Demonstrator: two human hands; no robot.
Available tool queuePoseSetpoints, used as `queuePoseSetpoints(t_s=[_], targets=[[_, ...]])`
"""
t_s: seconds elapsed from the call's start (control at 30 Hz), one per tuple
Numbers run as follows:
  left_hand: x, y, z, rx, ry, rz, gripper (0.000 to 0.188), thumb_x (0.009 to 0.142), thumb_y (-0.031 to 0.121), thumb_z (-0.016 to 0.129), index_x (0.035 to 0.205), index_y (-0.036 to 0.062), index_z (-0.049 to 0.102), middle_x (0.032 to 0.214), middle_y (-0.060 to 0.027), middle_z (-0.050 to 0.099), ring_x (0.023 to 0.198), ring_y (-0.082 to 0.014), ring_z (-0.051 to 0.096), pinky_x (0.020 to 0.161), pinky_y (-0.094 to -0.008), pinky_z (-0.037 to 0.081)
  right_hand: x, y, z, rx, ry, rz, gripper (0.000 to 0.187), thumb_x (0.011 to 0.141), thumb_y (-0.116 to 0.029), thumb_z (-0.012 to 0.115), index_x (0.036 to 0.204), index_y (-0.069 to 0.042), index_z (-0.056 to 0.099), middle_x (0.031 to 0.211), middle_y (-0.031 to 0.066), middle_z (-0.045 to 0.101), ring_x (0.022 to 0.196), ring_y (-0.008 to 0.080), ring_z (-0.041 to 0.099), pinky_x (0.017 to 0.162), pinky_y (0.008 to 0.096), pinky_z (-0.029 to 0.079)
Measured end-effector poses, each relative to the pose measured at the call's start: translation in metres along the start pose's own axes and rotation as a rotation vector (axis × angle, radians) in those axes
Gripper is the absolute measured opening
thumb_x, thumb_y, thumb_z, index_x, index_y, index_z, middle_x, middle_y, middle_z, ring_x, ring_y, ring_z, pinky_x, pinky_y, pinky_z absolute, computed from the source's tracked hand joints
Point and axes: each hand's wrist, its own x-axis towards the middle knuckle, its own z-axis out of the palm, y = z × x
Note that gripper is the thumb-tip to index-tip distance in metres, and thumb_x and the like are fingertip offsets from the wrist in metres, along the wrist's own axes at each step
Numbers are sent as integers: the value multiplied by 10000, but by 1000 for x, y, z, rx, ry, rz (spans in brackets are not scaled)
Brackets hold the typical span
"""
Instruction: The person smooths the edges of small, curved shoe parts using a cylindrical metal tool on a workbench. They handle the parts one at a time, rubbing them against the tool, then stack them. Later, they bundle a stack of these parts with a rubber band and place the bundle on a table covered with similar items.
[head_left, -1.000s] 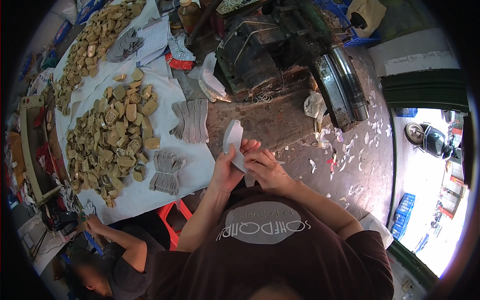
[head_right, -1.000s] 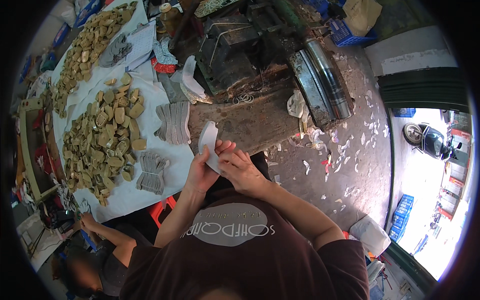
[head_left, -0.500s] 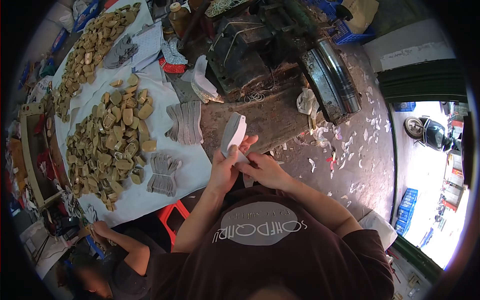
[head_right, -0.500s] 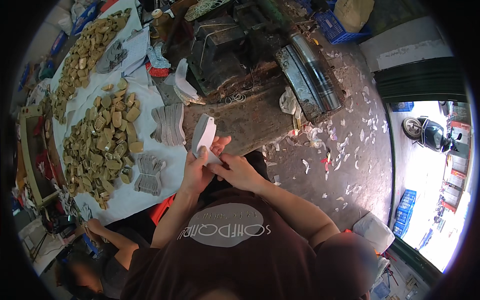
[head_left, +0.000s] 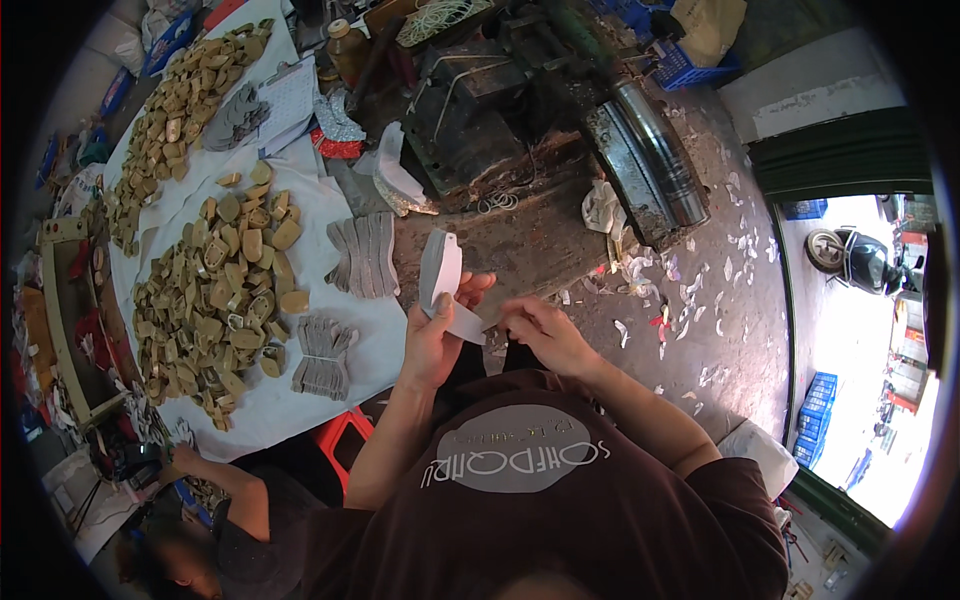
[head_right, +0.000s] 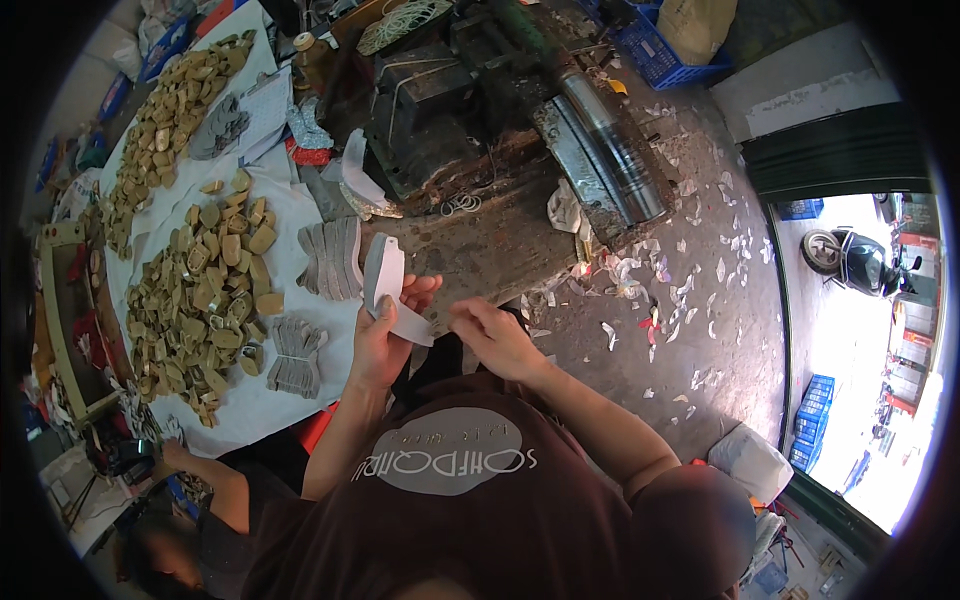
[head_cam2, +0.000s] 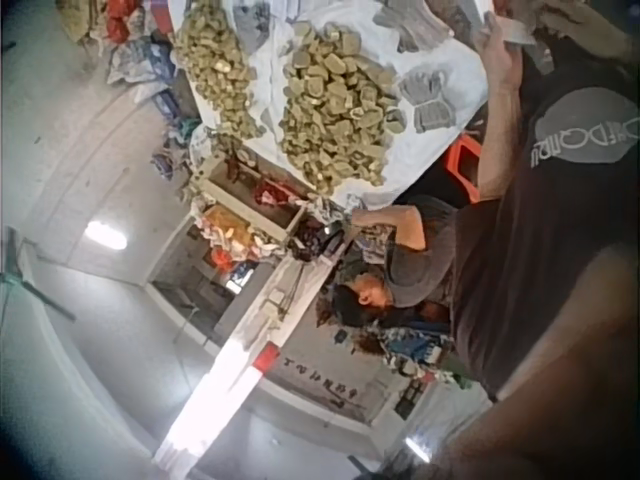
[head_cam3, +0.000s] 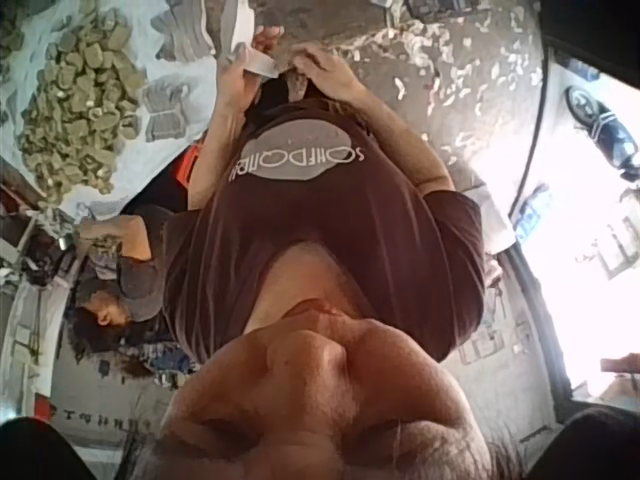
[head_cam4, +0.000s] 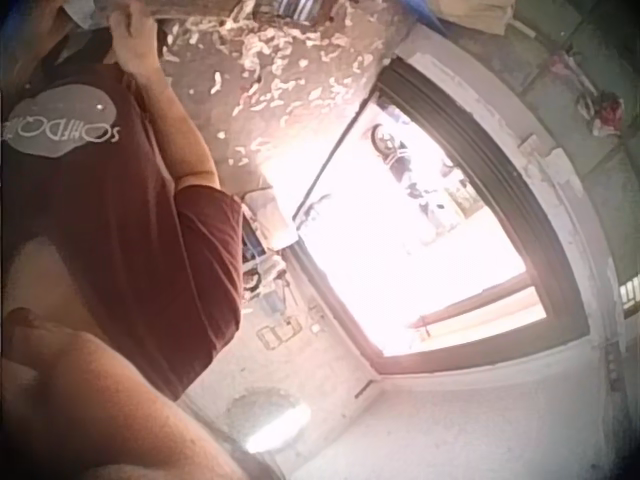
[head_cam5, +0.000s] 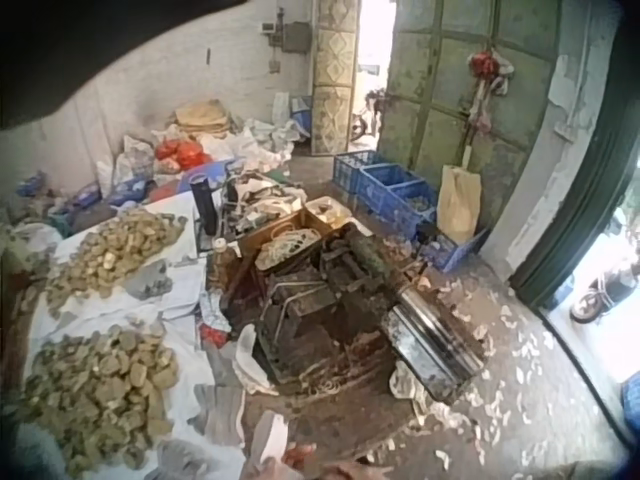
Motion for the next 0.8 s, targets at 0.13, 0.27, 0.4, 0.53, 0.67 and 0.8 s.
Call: queuePoseSetpoints(t_s=[0.13,0.27,0.4,0.53,0.67,0.8], targets=[[-3,-2,10,64,57,-138,280,924,150,496,1158,-4,508,1030,-114,600,931,-219,588,788,-333,474,17,-22,8,-406,378,-462,402,832,-253,616,1150,-22,535,1102,179,506,929,248,572,715,341,493],[-13,-13,15,239,46,-372,121,908,67,480,1000,-8,501,871,-86,569,679,-175,579,572,-302,477,37,-34,9,-512,468,-648,414,774,-325,668,1057,-41,565,1039,183,533,864,310,584,692,405,481],[-10,-20,9,161,-77,-592,63,876,35,497,921,21,455,760,-51,500,571,-138,490,494,-280,405,49,-19,10,-274,258,-336,313,752,-318,666,754,-27,552,732,157,602,698,351,601,677,395,485],[-13,-22,17,48,-132,-617,94,867,33,510,953,16,476,741,-24,477,596,-116,471,540,-255,408,54,-9,9,-234,371,-113,323,755,-320,658,714,-20,548,691,165,612,680,339,619,624,413,483],[-23,-36,2,262,-327,-670,245,900,50,448,1105,-4,570,730,-19,494,611,-85,487,593,-242,446,84,24,-25,-265,577,14,346,762,-351,656,708,-26,550,696,172,618,669,347,624,582,419,481],[-19,-33,-27,733,-12,-543,252,876,40,475,1114,-6,546,798,-60,534,711,-112,532,614,-245,443,100,46,-25,-491,478,34,408,768,-445,644,753,-46,563,715,168,625,714,355,629,618,433,486]])
